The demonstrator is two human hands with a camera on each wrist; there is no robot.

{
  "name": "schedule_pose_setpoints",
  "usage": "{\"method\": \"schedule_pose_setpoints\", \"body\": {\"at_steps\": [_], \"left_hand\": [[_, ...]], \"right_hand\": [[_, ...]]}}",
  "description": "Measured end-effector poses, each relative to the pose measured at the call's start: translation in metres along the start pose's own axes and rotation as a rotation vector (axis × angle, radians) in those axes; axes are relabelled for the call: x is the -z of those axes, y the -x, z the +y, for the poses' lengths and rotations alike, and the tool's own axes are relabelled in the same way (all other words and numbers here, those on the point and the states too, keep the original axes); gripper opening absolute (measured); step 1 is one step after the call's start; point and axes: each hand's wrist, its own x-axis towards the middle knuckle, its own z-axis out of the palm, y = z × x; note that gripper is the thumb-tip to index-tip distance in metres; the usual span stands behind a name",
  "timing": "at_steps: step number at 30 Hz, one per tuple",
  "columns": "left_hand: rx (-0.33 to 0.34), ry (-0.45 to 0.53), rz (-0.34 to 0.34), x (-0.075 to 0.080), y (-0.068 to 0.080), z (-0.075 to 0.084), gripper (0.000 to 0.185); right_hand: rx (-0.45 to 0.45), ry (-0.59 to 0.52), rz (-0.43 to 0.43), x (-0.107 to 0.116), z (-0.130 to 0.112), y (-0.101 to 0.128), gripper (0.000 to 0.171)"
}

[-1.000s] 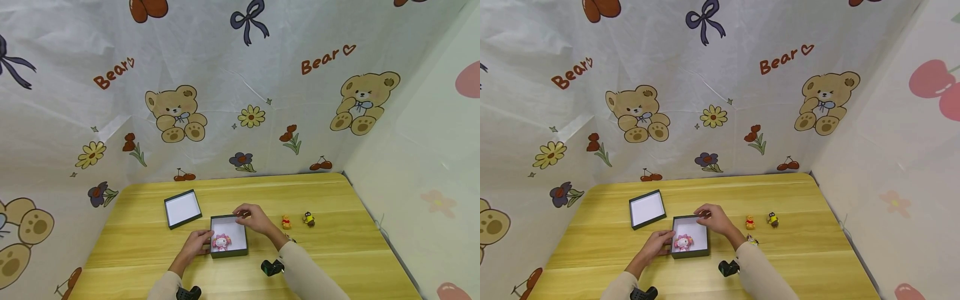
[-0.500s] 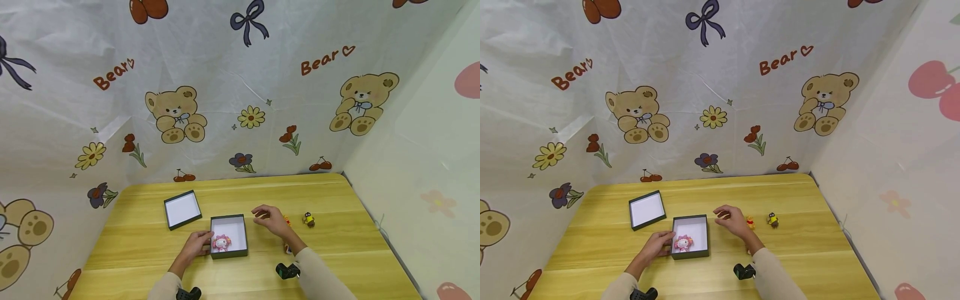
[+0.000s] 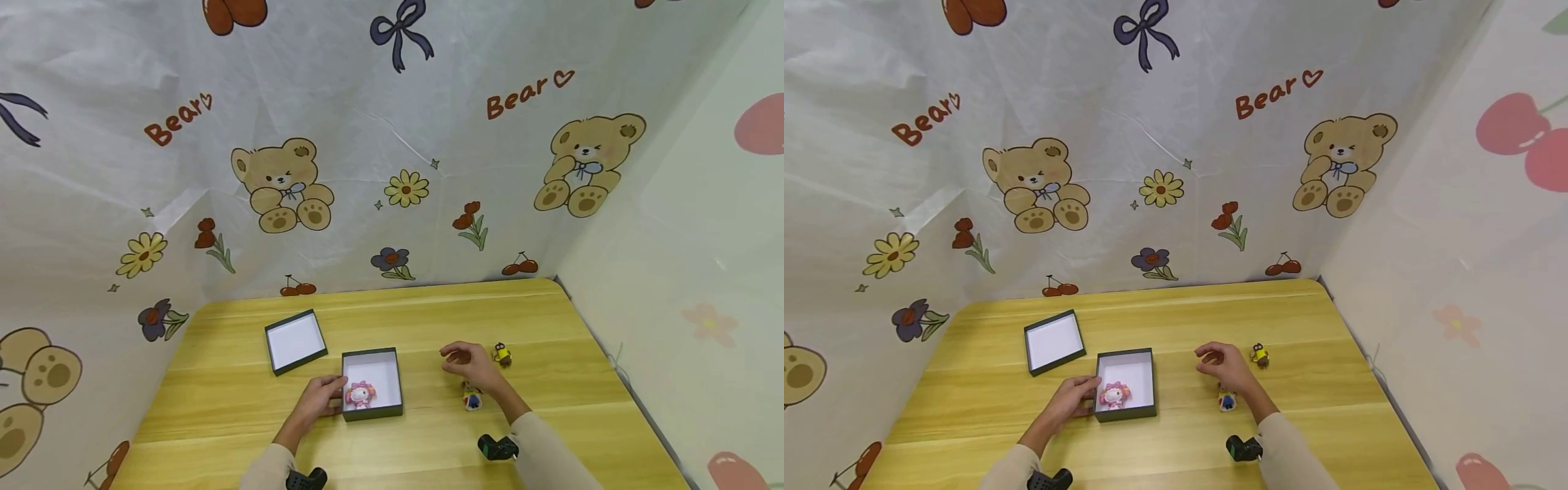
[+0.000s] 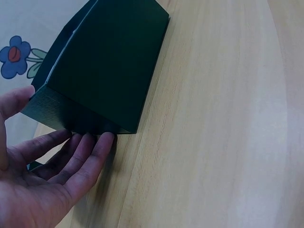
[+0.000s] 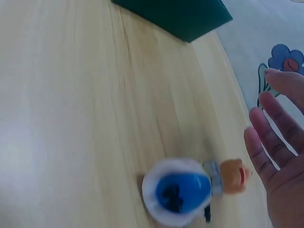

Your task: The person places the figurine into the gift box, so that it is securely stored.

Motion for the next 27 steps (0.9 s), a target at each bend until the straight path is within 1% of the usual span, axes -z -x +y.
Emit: {"method": "schedule_pose_setpoints", "body": {"at_steps": [3, 7, 12, 14, 18, 22, 27], "left_hand": [[0.0, 0.001, -0.004, 0.0, -0.001, -0.001, 0.062], [0.008, 0.004, 0.002, 0.0, -0.002, 0.0, 0.061], [0.019, 0.005, 0.006, -0.001, -0.002, -0.001, 0.06], [0.022, 0.002, 0.003, 0.0, -0.001, -0.001, 0.061], [0.028, 0.001, 0.007, 0.0, -0.002, -0.001, 0.061], [0.022, -0.007, 0.009, 0.0, -0.003, 0.0, 0.062], [0.016, -0.023, 0.012, -0.001, -0.001, 0.002, 0.06]], "right_hand": [[0.004, -0.007, -0.021, 0.009, 0.005, 0.006, 0.029], [0.008, 0.017, -0.05, 0.021, 0.012, 0.013, 0.031], [-0.038, 0.058, -0.07, 0.03, 0.016, 0.023, 0.032], [-0.063, 0.07, -0.076, 0.031, 0.017, 0.026, 0.034], [-0.101, 0.057, -0.087, 0.034, 0.021, 0.032, 0.035], [-0.107, 0.031, -0.092, 0.035, 0.026, 0.036, 0.036], [-0.096, 0.045, -0.103, 0.036, 0.027, 0.041, 0.036]]}}
